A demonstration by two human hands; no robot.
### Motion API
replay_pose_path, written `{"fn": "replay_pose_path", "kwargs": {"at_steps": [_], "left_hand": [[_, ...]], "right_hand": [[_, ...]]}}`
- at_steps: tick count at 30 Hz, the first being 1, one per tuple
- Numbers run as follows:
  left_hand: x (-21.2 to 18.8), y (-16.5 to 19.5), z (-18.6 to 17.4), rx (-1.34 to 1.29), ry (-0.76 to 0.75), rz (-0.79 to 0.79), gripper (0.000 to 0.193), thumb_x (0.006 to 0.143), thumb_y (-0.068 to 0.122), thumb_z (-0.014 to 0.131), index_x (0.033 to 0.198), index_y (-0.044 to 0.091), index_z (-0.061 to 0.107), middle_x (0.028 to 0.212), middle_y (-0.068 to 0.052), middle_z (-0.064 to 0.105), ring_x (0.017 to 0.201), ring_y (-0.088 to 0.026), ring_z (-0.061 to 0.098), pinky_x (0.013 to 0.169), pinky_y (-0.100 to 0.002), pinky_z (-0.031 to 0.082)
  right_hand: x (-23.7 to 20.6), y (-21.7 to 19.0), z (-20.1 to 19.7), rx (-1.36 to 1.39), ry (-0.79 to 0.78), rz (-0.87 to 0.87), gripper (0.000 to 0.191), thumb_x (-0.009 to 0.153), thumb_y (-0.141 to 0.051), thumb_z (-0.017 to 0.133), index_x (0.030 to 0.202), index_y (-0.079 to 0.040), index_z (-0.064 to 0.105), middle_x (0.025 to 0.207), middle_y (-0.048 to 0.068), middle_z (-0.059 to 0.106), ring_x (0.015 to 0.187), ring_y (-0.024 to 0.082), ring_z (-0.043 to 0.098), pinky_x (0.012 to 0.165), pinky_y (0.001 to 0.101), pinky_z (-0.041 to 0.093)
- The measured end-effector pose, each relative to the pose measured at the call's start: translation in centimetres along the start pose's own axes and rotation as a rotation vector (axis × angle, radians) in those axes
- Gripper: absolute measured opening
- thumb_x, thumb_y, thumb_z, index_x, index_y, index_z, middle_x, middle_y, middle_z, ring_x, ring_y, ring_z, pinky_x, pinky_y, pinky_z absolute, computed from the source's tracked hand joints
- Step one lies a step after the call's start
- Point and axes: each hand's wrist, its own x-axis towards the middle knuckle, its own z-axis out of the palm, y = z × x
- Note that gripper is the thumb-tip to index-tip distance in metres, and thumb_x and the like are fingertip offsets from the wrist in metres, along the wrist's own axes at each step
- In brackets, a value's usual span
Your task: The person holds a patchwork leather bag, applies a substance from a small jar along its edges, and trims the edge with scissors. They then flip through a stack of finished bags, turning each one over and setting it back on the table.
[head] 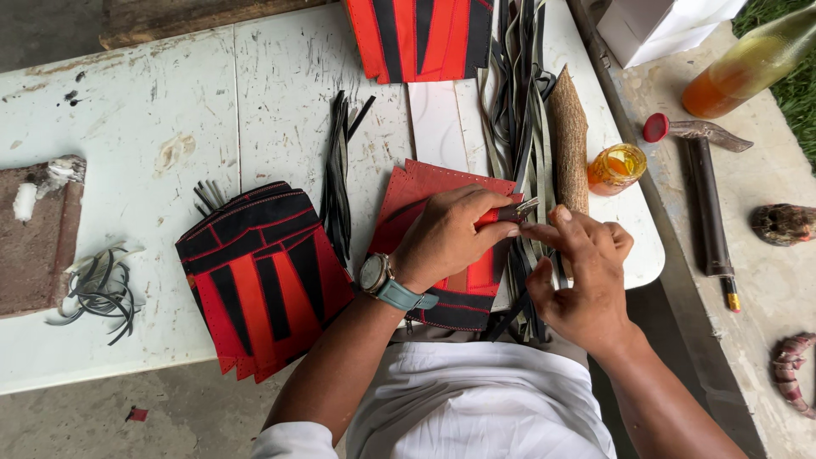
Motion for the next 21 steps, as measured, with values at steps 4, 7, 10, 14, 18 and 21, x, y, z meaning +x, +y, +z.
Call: {"fn": "replay_pose_path", "kwargs": {"at_steps": [4,7,10,14,18,21], "left_hand": [[-0.1,-0.1,0.2,0.007,0.002,0.056,0.034,0.085,0.019,0.084,0.113,0.005,0.07,0.104,-0.013,0.073,0.096,-0.031,0.074,0.081,-0.038,0.06],[-0.2,-0.1,0.6,0.045,-0.002,0.017,0.033,0.083,0.02,0.086,0.108,0.005,0.071,0.101,-0.013,0.074,0.091,-0.031,0.074,0.078,-0.039,0.059],[-0.3,-0.1,0.8,0.026,0.007,-0.001,0.033,0.083,0.019,0.085,0.108,0.004,0.071,0.1,-0.013,0.073,0.089,-0.031,0.074,0.076,-0.039,0.059],[-0.4,0.1,0.9,0.008,0.014,0.029,0.031,0.086,0.018,0.083,0.11,0.004,0.07,0.103,-0.013,0.073,0.09,-0.031,0.074,0.076,-0.038,0.059],[-0.4,0.2,0.9,0.043,0.008,0.016,0.027,0.087,0.019,0.082,0.106,0.004,0.07,0.099,-0.012,0.073,0.088,-0.031,0.073,0.075,-0.04,0.059],[-0.2,0.1,0.9,0.05,0.013,0.013,0.026,0.088,0.02,0.082,0.105,0.004,0.07,0.097,-0.012,0.073,0.087,-0.032,0.073,0.075,-0.041,0.058]], "right_hand": [[0.8,0.2,-0.7,-0.021,0.07,-0.064,0.092,0.075,0.006,0.065,0.153,-0.004,0.017,0.132,0.022,0.067,0.126,0.035,0.056,0.105,0.0466,0.029],[1.2,1.1,-2.0,-0.04,0.111,0.005,0.094,0.09,0.004,0.066,0.166,-0.008,0.013,0.134,0.011,0.072,0.126,0.025,0.061,0.111,0.0393,0.029],[1.5,1.9,-2.6,-0.026,0.04,0.099,0.092,0.089,0.007,0.062,0.167,-0.008,0.015,0.122,0.005,0.075,0.12,0.023,0.065,0.112,0.0395,0.03],[2.1,2.3,-2.4,-0.019,-0.029,0.047,0.09,0.086,0.007,0.06,0.165,-0.006,0.019,0.12,0.004,0.075,0.121,0.022,0.06,0.111,0.0421,0.03],[2.6,2.3,-2.6,-0.169,-0.075,0.051,0.077,0.075,0.005,0.065,0.148,-0.014,0.049,0.13,0.007,0.069,0.129,0.028,0.053,0.109,0.0477,0.03],[2.5,1.8,-3.2,-0.168,-0.05,0.031,0.061,0.074,0.002,0.07,0.131,-0.021,0.067,0.138,0.01,0.059,0.134,0.033,0.049,0.111,0.0491,0.031]]}}
